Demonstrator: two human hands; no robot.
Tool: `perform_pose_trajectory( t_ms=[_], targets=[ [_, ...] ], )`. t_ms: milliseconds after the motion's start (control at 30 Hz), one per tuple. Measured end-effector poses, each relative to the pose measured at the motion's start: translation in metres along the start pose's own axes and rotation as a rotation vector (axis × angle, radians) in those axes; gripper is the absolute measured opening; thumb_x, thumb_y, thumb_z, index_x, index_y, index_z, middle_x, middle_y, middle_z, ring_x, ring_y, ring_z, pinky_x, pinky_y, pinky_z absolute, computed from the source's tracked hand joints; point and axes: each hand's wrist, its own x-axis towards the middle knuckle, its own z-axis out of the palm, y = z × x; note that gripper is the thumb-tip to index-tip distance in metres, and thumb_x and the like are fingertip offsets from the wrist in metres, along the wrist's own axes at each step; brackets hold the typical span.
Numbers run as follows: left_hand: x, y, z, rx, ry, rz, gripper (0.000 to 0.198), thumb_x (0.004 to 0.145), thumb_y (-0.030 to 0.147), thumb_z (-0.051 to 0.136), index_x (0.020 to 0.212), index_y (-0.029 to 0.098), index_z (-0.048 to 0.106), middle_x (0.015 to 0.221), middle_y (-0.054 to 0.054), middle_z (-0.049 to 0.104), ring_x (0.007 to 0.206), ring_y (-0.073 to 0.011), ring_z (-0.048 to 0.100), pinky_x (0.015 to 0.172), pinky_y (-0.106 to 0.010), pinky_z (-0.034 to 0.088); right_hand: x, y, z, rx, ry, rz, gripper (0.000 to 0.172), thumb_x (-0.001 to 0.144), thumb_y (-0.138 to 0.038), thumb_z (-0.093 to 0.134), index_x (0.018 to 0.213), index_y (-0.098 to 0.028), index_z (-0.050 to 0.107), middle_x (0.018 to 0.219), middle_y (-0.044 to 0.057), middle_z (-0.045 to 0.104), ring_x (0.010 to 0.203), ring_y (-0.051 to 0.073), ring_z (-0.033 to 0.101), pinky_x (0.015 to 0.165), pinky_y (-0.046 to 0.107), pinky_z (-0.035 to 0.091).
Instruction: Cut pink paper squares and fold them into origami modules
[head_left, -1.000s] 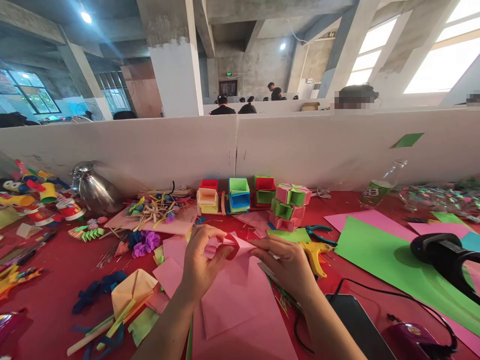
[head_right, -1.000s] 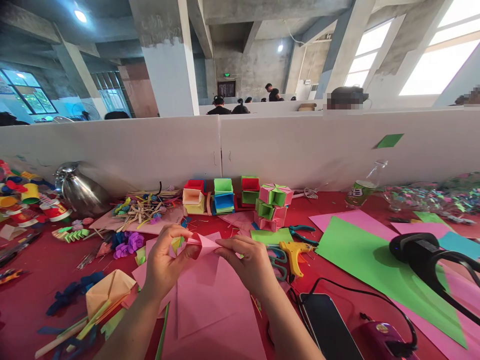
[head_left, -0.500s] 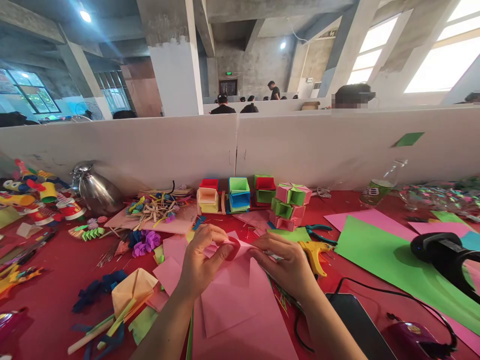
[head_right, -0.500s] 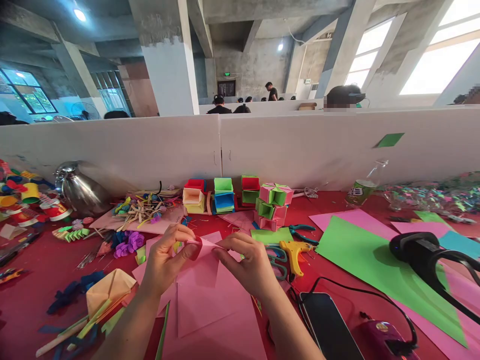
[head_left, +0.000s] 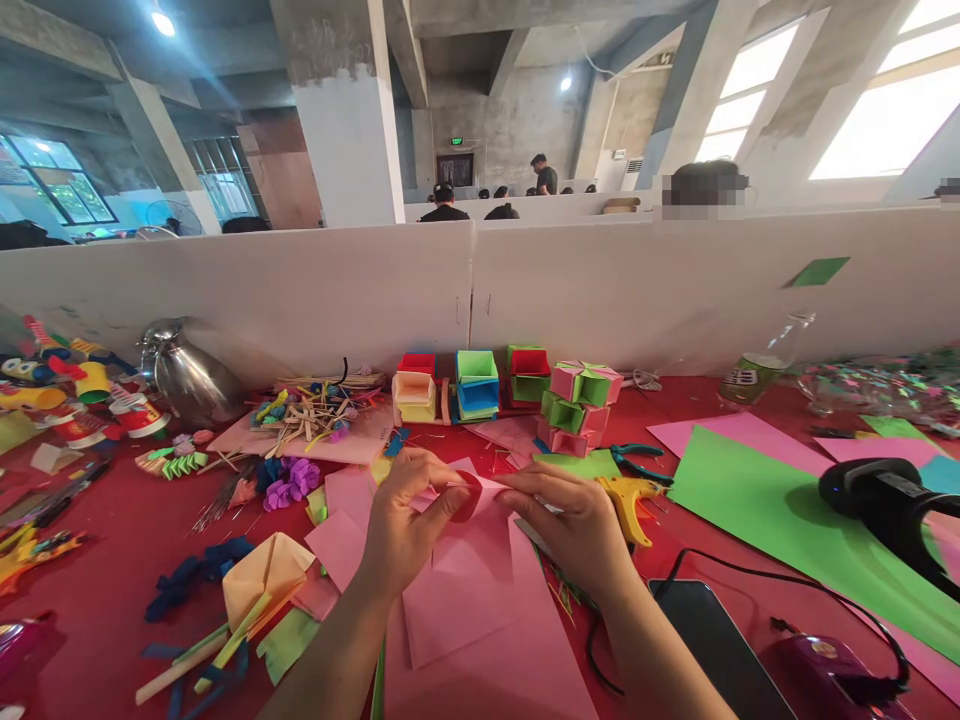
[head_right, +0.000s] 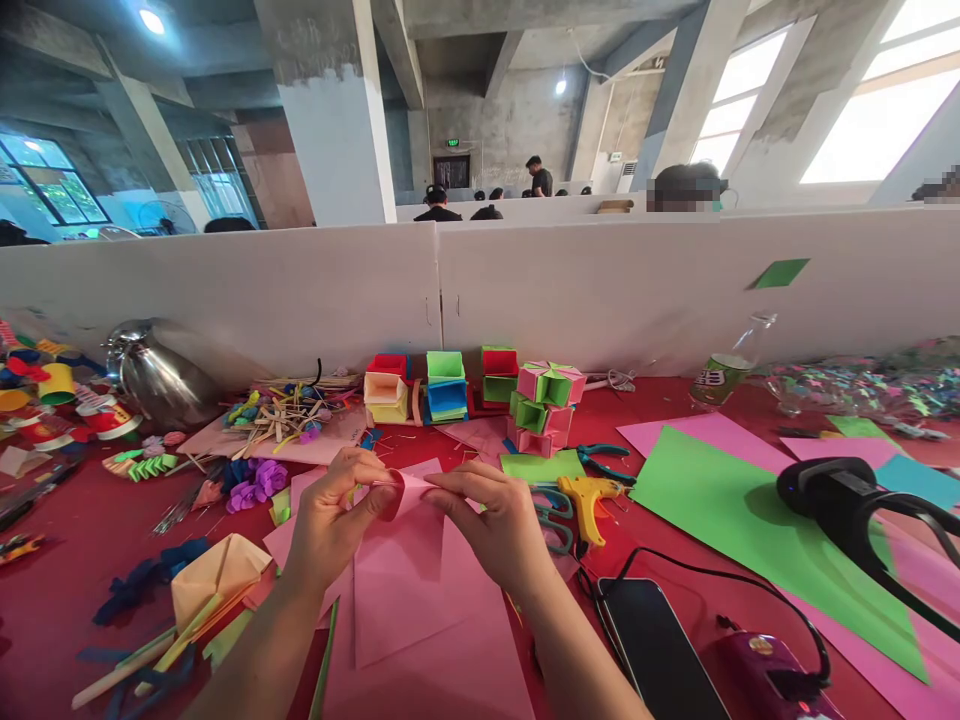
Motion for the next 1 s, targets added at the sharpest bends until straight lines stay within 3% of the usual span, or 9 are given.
perform_pose_trajectory(
  t_ms=[200, 333, 433, 600, 700, 767, 900, 1000],
  targets=[
    [-0.002, 0.004, 0.001, 0.043, 0.013, -0.126, 0.009, 0.082, 0.029, 0.061, 0.081, 0.022, 0.067, 0.078, -0.001, 0.059, 0.079, -0.0149, 0.054, 0.074, -0.026, 0.042, 0.000, -0.002, 0.003, 0.092, 0.006, 0.158, 0.024, 0.083, -0.031, 0.059, 0.063, -0.018, 0.065, 0.060, 0.000, 0.061, 0.056, 0.012, 0.053, 0.055, 0.023, 0.042],
    [0.000, 0.005, 0.000, -0.024, -0.067, -0.304, 0.016, 0.084, 0.032, 0.058, 0.079, 0.019, 0.065, 0.074, -0.002, 0.061, 0.074, -0.0156, 0.057, 0.073, -0.027, 0.043, -0.001, 0.000, 0.008, 0.175, 0.040, 0.311, 0.030, 0.081, -0.036, 0.059, 0.059, -0.016, 0.061, 0.055, -0.001, 0.054, 0.054, 0.011, 0.048, 0.052, 0.022, 0.038],
    [0.003, 0.005, -0.002, -0.060, -0.129, -0.322, 0.017, 0.082, 0.034, 0.059, 0.081, 0.018, 0.065, 0.078, -0.002, 0.062, 0.076, -0.0162, 0.057, 0.072, -0.026, 0.043, -0.001, 0.003, 0.010, 0.217, 0.075, 0.371, 0.031, 0.080, -0.038, 0.059, 0.059, -0.016, 0.060, 0.054, -0.002, 0.051, 0.053, 0.011, 0.045, 0.050, 0.022, 0.036],
    [0.008, 0.004, -0.005, 0.030, -0.143, -0.237, 0.026, 0.084, 0.034, 0.057, 0.064, 0.018, 0.061, 0.068, 0.000, 0.056, 0.069, -0.0145, 0.053, 0.067, -0.025, 0.041, 0.001, 0.004, 0.008, 0.158, 0.052, 0.292, 0.025, 0.080, -0.037, 0.059, 0.065, -0.017, 0.062, 0.060, 0.000, 0.058, 0.057, 0.012, 0.051, 0.054, 0.023, 0.041],
    [0.008, 0.005, -0.005, 0.065, -0.191, -0.227, 0.029, 0.085, 0.034, 0.055, 0.061, 0.018, 0.063, 0.064, -0.001, 0.058, 0.067, -0.0148, 0.054, 0.067, -0.027, 0.041, 0.002, 0.004, 0.006, 0.110, -0.014, 0.219, 0.016, 0.079, -0.034, 0.062, 0.078, -0.020, 0.069, 0.072, 0.002, 0.067, 0.068, 0.015, 0.058, 0.062, 0.025, 0.045],
    [0.007, 0.005, -0.004, 0.053, -0.204, -0.231, 0.027, 0.084, 0.033, 0.057, 0.063, 0.018, 0.065, 0.064, -0.001, 0.059, 0.065, -0.0145, 0.054, 0.065, -0.026, 0.041, 0.001, 0.005, 0.007, 0.098, -0.007, 0.200, 0.015, 0.079, -0.032, 0.062, 0.075, -0.020, 0.070, 0.071, 0.002, 0.068, 0.067, 0.015, 0.058, 0.062, 0.025, 0.045],
    [0.005, 0.006, -0.001, 0.007, -0.194, -0.287, 0.017, 0.081, 0.032, 0.060, 0.072, 0.018, 0.066, 0.068, 0.000, 0.060, 0.067, -0.0142, 0.055, 0.065, -0.024, 0.042, -0.001, 0.007, 0.009, 0.081, 0.065, 0.266, 0.019, 0.080, -0.032, 0.060, 0.069, -0.018, 0.068, 0.063, 0.001, 0.064, 0.060, 0.014, 0.055, 0.056, 0.023, 0.042],
    [0.005, 0.007, -0.001, 0.004, -0.213, -0.317, 0.021, 0.084, 0.033, 0.056, 0.071, 0.018, 0.063, 0.068, 0.000, 0.059, 0.067, -0.0142, 0.054, 0.065, -0.024, 0.040, -0.001, 0.007, 0.011, 0.066, 0.081, 0.317, 0.021, 0.081, -0.034, 0.060, 0.071, -0.018, 0.067, 0.063, 0.000, 0.062, 0.059, 0.013, 0.053, 0.054, 0.022, 0.040]
  ],
)
